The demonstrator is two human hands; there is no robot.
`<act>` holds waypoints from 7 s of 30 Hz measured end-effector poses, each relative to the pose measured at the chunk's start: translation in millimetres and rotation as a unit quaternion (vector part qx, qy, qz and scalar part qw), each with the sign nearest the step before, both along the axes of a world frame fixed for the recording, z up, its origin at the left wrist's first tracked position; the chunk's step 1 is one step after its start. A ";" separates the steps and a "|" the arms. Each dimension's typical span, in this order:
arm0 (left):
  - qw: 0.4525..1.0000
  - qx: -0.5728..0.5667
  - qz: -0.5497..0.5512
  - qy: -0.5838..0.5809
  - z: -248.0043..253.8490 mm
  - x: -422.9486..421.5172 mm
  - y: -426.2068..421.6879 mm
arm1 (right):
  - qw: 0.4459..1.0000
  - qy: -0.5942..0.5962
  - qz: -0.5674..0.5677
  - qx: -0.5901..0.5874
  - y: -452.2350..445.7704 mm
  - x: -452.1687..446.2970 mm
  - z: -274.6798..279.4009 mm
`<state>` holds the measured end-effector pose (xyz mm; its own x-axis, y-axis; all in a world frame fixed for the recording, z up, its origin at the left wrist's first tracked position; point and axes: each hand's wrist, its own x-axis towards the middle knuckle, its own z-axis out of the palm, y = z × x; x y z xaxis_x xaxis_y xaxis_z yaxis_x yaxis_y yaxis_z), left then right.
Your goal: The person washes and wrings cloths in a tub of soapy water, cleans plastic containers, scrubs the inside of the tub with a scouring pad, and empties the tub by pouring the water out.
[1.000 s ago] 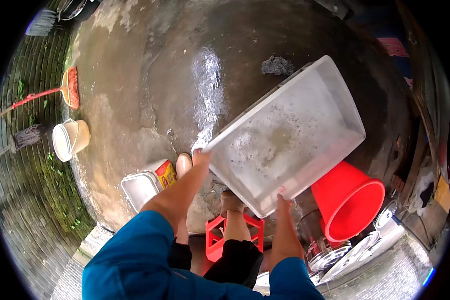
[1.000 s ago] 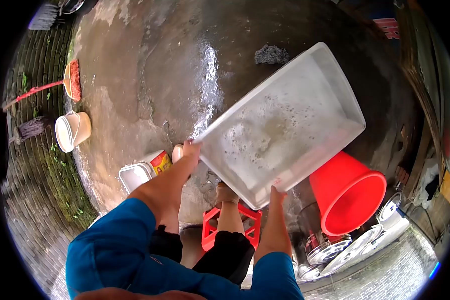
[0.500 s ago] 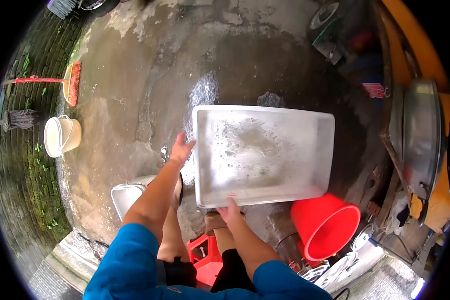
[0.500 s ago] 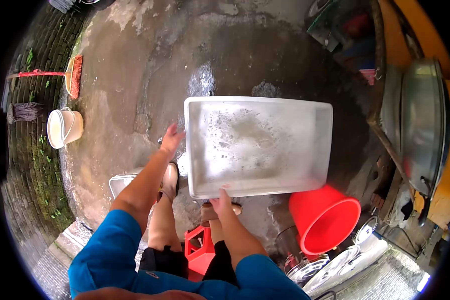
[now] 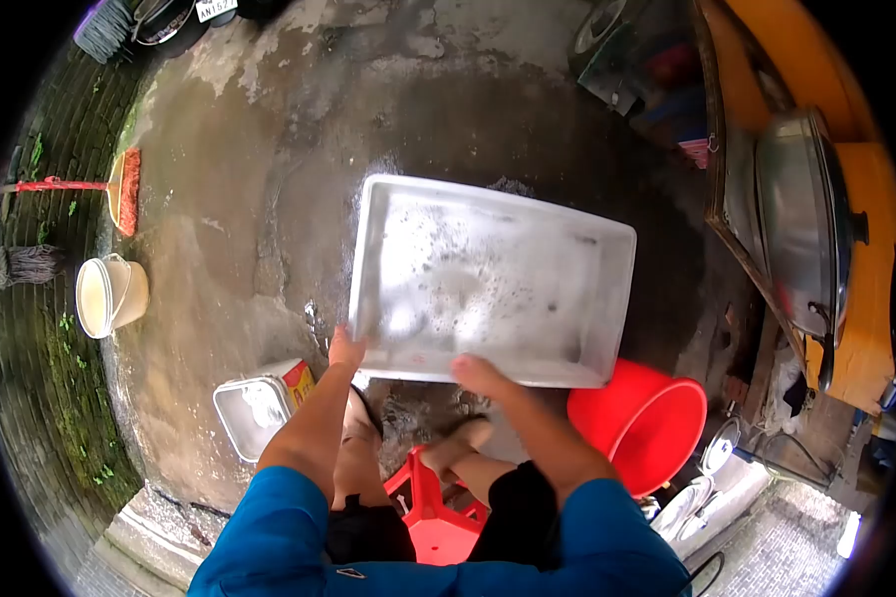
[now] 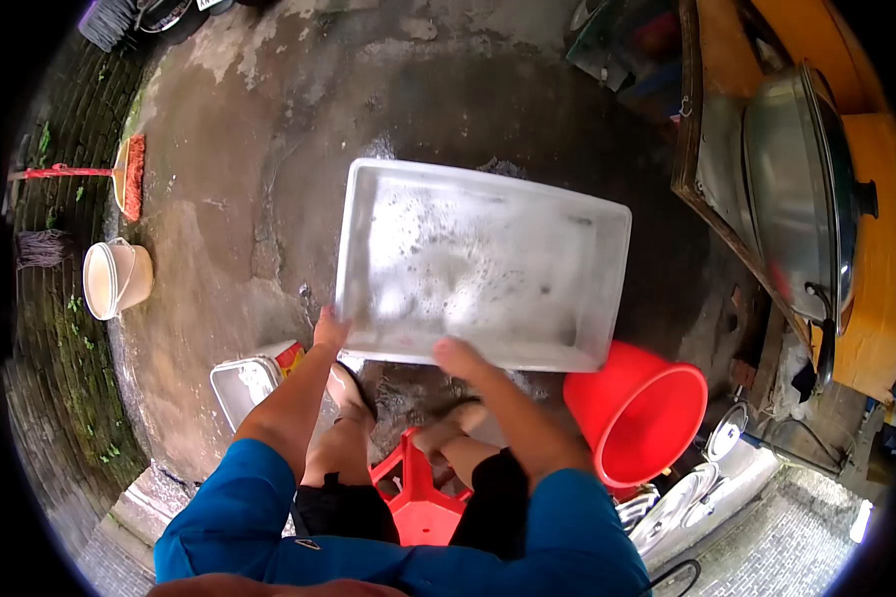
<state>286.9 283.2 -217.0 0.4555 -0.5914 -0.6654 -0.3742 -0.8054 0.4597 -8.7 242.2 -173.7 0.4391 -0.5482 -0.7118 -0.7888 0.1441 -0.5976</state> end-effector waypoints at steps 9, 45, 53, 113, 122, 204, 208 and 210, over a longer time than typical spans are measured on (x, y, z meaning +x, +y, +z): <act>0.991 -0.011 -0.030 -0.127 -37.0 -2.1 -40.7 | 0.825 0.056 -0.055 -0.560 -283.6 -58.2 -23.6; 0.982 -0.137 -0.094 -0.089 -65.8 10.5 -35.1 | 0.803 -0.106 -0.174 -0.559 -214.3 -26.2 54.4; 0.948 -0.259 -0.157 -0.091 33.3 51.1 117.5 | 0.900 -0.136 -0.385 -0.152 -40.8 -40.2 -1.2; 0.974 -0.071 -0.182 -0.113 -33.0 7.6 -15.2 | 0.987 0.082 0.064 -0.120 -43.6 -58.2 -48.6; 0.971 -0.128 -0.110 -0.167 -49.9 -3.6 -8.4 | 0.987 -0.136 -0.064 -0.063 -108.0 71.4 -125.9; 0.858 -0.188 0.248 0.409 -51.7 27.8 27.5 | 0.887 0.004 0.011 -0.461 -136.8 149.0 -106.1; 0.954 -0.234 0.028 0.183 -49.9 21.9 1.4 | 0.841 0.089 -0.007 -0.534 -125.8 41.4 -129.4; 0.976 -0.196 -0.015 0.096 -35.3 18.2 -11.9 | 0.764 0.285 -0.054 -0.576 -91.6 13.9 -178.6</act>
